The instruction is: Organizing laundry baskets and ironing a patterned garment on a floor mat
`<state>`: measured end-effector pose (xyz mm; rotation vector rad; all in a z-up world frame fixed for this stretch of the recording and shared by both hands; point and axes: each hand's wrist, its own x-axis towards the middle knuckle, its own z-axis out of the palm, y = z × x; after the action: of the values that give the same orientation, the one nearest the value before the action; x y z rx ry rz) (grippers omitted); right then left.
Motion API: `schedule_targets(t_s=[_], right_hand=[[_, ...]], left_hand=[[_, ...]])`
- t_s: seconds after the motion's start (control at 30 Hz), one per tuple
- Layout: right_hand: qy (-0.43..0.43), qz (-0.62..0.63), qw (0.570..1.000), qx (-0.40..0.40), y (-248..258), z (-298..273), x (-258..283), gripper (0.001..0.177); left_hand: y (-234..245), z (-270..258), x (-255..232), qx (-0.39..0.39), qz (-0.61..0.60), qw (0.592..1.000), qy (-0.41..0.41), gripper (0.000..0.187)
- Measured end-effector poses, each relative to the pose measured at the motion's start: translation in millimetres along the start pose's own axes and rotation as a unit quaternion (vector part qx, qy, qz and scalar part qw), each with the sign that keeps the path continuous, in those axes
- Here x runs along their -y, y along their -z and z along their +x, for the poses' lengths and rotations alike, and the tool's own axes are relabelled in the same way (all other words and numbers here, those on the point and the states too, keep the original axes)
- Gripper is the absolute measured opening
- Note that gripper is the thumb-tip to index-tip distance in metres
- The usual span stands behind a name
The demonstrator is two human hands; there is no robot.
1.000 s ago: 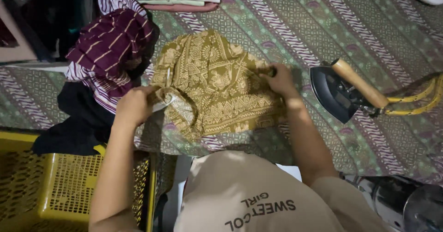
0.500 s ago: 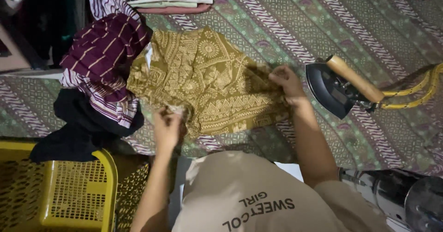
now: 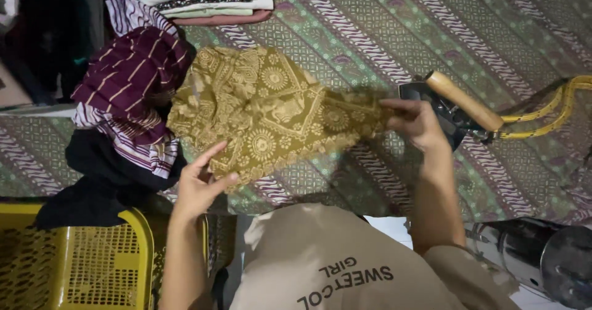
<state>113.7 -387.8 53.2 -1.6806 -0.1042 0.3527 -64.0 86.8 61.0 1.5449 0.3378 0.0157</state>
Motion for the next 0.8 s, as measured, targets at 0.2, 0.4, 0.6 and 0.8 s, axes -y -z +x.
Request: schedule_targets(t_s=[0.2, 0.4, 0.6, 0.8], right_hand=[[0.066, -0.322, 0.943, 0.049, -7.1, 13.0, 27.4, 0.044], [0.145, -0.401, 0.892, -0.153, 20.1, 117.5, 12.3, 0.014], [0.394, -0.127, 0.879, -0.237, 25.0, 103.2, 124.5, 0.025], [0.363, -0.28, 0.819, -0.346, 33.0, 34.6, 61.8, 0.021]], left_hand=[[-6.9, 40.6, -51.7, 0.07, 0.352, 0.933, 0.023, 0.07], [-16.8, 172.0, -73.9, -0.119, 0.55, 0.809, -0.167, 0.018], [-51.7, 143.4, -222.7, -0.234, 0.3, 0.724, -0.576, 0.018], [-46.5, 101.1, -135.1, -0.138, 0.26, 0.779, -0.554, 0.011]])
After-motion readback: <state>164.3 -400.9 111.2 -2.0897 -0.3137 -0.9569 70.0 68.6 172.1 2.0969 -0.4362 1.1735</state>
